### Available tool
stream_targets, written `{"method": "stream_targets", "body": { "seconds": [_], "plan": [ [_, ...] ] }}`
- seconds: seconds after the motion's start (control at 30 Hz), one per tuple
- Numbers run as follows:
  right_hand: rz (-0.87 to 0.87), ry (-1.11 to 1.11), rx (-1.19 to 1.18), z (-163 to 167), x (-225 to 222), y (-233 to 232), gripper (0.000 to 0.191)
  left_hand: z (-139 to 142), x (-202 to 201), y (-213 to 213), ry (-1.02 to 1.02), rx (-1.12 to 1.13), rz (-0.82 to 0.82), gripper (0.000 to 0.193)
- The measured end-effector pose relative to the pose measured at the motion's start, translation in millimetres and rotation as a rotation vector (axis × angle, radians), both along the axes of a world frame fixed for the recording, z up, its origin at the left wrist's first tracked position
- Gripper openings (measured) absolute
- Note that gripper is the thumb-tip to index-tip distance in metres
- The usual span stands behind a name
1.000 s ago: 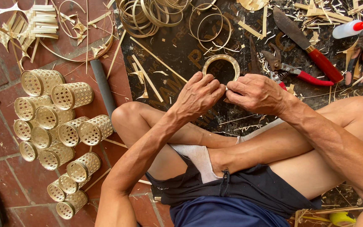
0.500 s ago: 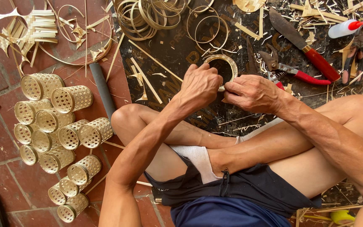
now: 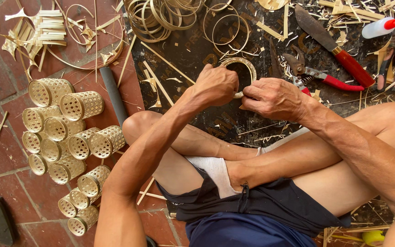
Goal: The person sits on the floor assembling woven bamboo basket cylinders. They fit and press bamboo rings into the rims of the woven bodies, trim excess bamboo strips, cut strips to length with pliers and scissors, and apply glue from a squeeze bottle to secure the rims.
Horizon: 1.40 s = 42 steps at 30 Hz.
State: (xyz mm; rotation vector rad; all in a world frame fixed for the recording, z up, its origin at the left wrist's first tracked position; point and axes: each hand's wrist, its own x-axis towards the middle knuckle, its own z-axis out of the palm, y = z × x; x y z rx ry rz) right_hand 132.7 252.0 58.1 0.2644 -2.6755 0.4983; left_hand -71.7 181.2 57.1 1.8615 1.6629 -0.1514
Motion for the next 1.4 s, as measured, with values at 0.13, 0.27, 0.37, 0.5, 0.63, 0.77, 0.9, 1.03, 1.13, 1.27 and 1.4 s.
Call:
{"method": "stream_targets", "body": {
  "seconds": [0.13,0.27,0.37,0.5,0.63,0.77,0.9,1.03,1.13,1.27,1.4],
  "plan": [
    [-0.008,0.027,-0.048,-0.1,-0.2,0.9,0.016,9.2,-13.4,-23.0,-0.1,0.01,-0.049,0.016],
    [-0.026,-0.027,-0.019,-0.7,-2.9,0.5,0.014,0.9,-15.7,-54.5,-0.314,0.468,-0.037,0.013],
    [-0.048,0.005,-0.049,-1.0,-8.0,-2.7,0.015,-11.0,-19.7,-71.9,-0.323,0.584,-0.046,0.017],
    [-0.154,-0.025,0.015,-1.0,-18.1,-9.8,0.024,-21.4,-32.1,-78.4,-0.226,0.844,-0.085,0.017],
    [-0.216,-0.094,0.131,1.9,-25.6,-22.3,0.023,-21.7,-37.0,-87.4,-0.231,0.853,-0.118,0.019],
    [-0.15,0.039,0.128,8.4,-23.8,-37.8,0.023,-21.9,-38.3,-93.9,-0.217,0.835,-0.126,0.021],
    [-0.09,0.125,0.115,11.9,-17.8,-48.6,0.024,-24.5,-38.7,-90.3,-0.288,0.82,-0.101,0.021],
    [-0.14,0.111,0.134,12.3,-9.7,-50.9,0.021,-22.6,-38.7,-83.9,-0.256,0.849,-0.127,0.021],
    [-0.187,0.014,0.148,11.9,-5.4,-50.9,0.022,-17.5,-37.0,-82.9,-0.252,0.822,-0.132,0.019],
    [-0.232,0.011,0.14,11.0,-6.0,-49.1,0.022,-9.7,-33.7,-82.6,-0.206,0.778,-0.141,0.019],
    [-0.283,0.011,0.149,11.5,-11.2,-44.2,0.025,-3.8,-29.6,-81.7,-0.077,0.812,-0.188,0.017]
  ]
}}
